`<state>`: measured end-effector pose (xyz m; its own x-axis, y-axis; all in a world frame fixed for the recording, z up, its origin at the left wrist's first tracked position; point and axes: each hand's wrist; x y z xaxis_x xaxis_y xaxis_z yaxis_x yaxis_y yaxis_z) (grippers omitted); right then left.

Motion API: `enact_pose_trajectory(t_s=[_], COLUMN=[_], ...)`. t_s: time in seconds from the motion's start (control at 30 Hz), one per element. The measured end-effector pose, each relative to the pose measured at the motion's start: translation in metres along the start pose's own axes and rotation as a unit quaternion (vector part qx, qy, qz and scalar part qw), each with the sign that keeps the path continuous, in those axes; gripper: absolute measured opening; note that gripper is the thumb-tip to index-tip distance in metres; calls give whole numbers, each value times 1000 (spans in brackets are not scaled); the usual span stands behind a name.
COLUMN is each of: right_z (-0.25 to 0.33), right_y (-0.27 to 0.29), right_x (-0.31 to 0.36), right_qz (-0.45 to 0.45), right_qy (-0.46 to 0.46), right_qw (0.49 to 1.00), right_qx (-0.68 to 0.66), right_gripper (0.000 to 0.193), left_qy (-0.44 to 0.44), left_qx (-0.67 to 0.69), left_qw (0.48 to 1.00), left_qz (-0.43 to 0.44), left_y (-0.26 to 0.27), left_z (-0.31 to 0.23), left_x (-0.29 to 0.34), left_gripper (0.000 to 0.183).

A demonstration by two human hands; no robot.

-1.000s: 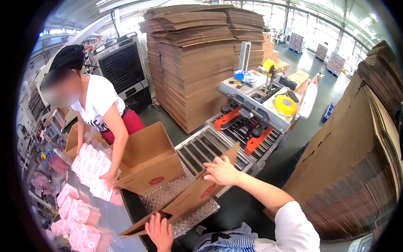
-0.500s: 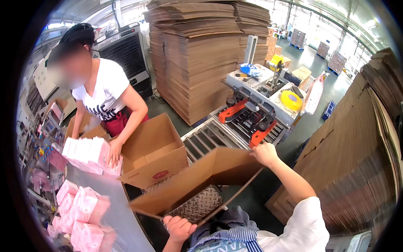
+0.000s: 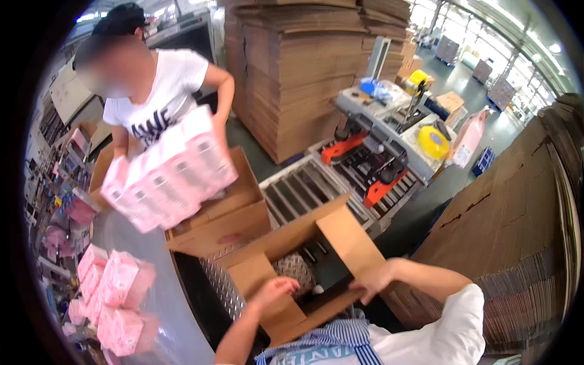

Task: The person packs packaged paper goods into cardboard boxes by hand, folds the box flaps closed, moves the boxes onto a roller conveyor, and unfolds flat cardboard into boxes to pack more items.

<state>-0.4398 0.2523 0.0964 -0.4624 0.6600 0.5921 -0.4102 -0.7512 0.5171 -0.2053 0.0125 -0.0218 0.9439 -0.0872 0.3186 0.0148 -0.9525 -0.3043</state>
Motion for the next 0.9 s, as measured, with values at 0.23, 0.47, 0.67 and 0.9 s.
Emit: enact_pose_trajectory(t_s=[0.23, 0.47, 0.67, 0.9], right_z=[24, 4, 11, -34], right_y=[102, 153, 83, 67], right_x=[-50, -81, -54, -73], right_qz=[-267, -428, -290, -163], right_qy=[42, -94, 53, 18], right_qw=[953, 875, 945, 981], right_qx=[137, 207, 145, 108], right_gripper=[46, 64, 71, 54], left_qy=[83, -208, -280, 68], left_qx=[-590, -691, -709, -586], left_qw=[802, 600, 612, 709], left_qz=[-46, -345, -211, -386], left_y=[-17, -4, -44, -81], left_z=[-96, -66, -105, -90], left_x=[10, -15, 42, 39], left_gripper=[36, 20, 17, 66])
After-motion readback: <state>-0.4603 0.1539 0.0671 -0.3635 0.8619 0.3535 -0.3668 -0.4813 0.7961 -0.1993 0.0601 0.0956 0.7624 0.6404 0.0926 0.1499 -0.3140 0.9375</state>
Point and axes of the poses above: each hand's wrist, its own x-axis away from the middle knuckle, its own y-axis out of the back of the hand, z = x × y, and after that the axes turned 3 degrees about z, right-handed
